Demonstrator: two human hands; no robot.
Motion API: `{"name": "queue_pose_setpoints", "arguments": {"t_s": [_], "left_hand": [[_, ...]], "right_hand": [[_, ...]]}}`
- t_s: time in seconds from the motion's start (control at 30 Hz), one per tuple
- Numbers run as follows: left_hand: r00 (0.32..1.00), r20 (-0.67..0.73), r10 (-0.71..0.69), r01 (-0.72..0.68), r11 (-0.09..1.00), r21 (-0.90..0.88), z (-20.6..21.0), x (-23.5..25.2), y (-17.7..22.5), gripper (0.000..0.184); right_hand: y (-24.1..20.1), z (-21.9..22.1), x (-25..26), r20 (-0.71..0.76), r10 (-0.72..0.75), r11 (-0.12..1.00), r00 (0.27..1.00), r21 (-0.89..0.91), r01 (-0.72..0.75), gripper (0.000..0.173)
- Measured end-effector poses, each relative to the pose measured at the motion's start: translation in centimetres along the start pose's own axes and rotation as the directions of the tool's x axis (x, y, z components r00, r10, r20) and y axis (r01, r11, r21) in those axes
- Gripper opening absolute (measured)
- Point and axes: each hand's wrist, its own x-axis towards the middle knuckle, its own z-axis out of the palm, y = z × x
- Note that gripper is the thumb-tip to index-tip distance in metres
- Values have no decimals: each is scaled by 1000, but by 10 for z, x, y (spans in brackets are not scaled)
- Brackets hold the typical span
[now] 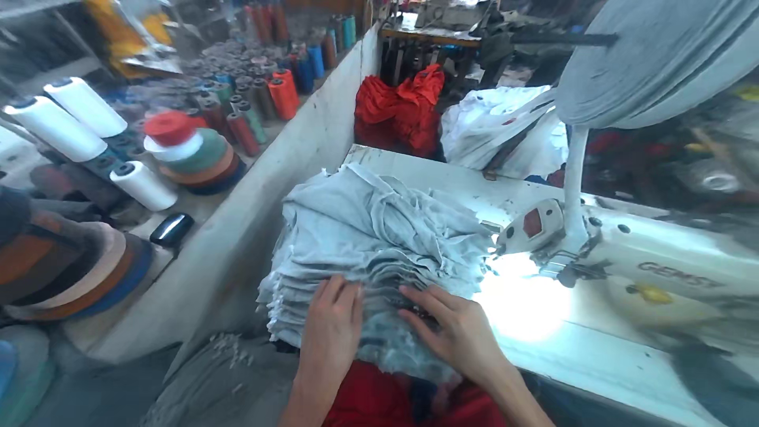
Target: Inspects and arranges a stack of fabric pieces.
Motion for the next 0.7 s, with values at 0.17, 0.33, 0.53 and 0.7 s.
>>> {"name": "queue_pose_setpoints", "arguments": {"t_s": [0.17,0.33,0.53,0.7], "left_hand": [[999,-46,-17,17,1000,-5,-15,-17,5,21],[994,-47,-102,99,993,-63,-17,-33,11,24],[982,-44,-184,168,955,-243,-10,-46,5,21],[982,-67,-178,164,972,-168,-12,-43,-6,18]], "right_hand": [[-10,7,7,20,-60,998,998,-29,60,33],[-20,15,18,55,-140,989,989,-48,143,32],[-17,21,21,45,-167,986,985,14,166,28],[-5,11,5,29,-3,1000,1000,-20,3,36]]}}
